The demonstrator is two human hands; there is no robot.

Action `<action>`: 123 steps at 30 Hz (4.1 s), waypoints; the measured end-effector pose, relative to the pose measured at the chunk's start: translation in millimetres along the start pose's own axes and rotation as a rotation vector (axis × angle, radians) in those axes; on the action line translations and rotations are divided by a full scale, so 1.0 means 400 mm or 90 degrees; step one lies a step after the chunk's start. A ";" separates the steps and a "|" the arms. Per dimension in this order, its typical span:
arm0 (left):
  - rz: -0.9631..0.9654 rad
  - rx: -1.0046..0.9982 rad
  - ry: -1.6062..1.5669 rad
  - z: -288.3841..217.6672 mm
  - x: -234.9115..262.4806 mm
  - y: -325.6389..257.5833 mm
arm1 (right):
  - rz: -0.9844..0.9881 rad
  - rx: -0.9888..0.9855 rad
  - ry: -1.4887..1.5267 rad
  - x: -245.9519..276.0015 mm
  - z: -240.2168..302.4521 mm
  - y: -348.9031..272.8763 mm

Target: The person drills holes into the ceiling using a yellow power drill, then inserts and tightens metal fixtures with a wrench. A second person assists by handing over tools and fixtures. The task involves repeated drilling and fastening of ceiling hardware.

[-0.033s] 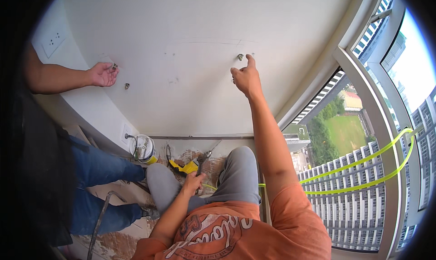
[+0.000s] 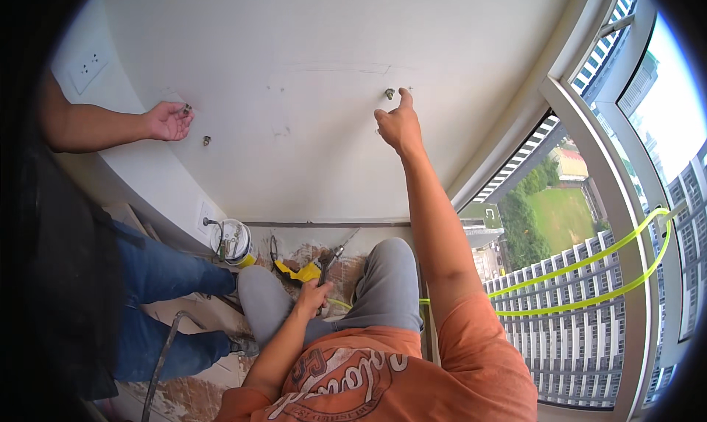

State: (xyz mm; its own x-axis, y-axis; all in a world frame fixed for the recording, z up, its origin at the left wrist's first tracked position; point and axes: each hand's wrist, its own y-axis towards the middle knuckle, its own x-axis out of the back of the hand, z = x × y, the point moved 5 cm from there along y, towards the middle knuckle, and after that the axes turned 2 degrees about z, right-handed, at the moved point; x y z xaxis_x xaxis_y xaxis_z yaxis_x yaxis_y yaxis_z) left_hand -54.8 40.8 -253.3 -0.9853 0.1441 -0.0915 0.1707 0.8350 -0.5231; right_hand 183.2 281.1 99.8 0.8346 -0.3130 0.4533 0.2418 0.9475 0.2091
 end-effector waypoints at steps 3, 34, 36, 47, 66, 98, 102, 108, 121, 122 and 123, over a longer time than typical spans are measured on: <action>-0.012 -0.001 -0.013 -0.004 0.006 -0.011 | 0.053 -0.016 -0.171 -0.020 -0.039 0.042; 0.529 -0.622 -0.100 -0.702 -0.215 -0.467 | 0.304 -0.418 0.900 -0.174 -0.479 -0.641; 0.816 -0.576 -0.338 -0.821 -0.265 -0.623 | 0.425 -0.436 0.931 -0.184 -0.528 -0.620; 1.219 -0.359 -0.367 -0.837 -0.517 -0.755 | 0.425 -0.396 1.030 -0.150 -0.565 -0.660; 1.094 -0.478 -0.250 -0.765 -0.434 -0.561 | 0.438 -0.399 1.048 -0.131 -0.590 -0.647; 0.143 0.153 -0.349 -0.013 -0.010 -0.082 | 0.023 0.025 -0.030 0.054 -0.031 -0.013; 0.155 0.168 -0.355 0.010 -0.012 -0.095 | 0.035 0.044 -0.060 -0.027 -0.073 0.065; 0.064 -0.010 -0.216 -0.017 0.003 -0.100 | 0.132 -0.065 0.245 -0.124 -0.199 -0.272; -0.080 -0.380 0.290 -0.259 0.009 -0.255 | 0.444 -0.534 0.660 -0.358 -0.373 -0.749; -0.033 -0.343 0.252 -0.300 0.048 -0.265 | 0.422 -0.511 0.644 -0.337 -0.382 -0.717; 0.014 -0.304 0.211 -0.315 0.089 -0.267 | 0.400 -0.489 0.625 -0.309 -0.386 -0.688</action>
State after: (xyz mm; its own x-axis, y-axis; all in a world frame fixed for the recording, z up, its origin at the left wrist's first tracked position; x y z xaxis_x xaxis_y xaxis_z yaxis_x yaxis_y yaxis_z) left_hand -108.4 23.7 -93.9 -0.9423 0.2582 0.2132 0.2473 0.9659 -0.0769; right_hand 90.1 69.2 -147.7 0.8274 0.0430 -0.5600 -0.3579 0.8087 -0.4668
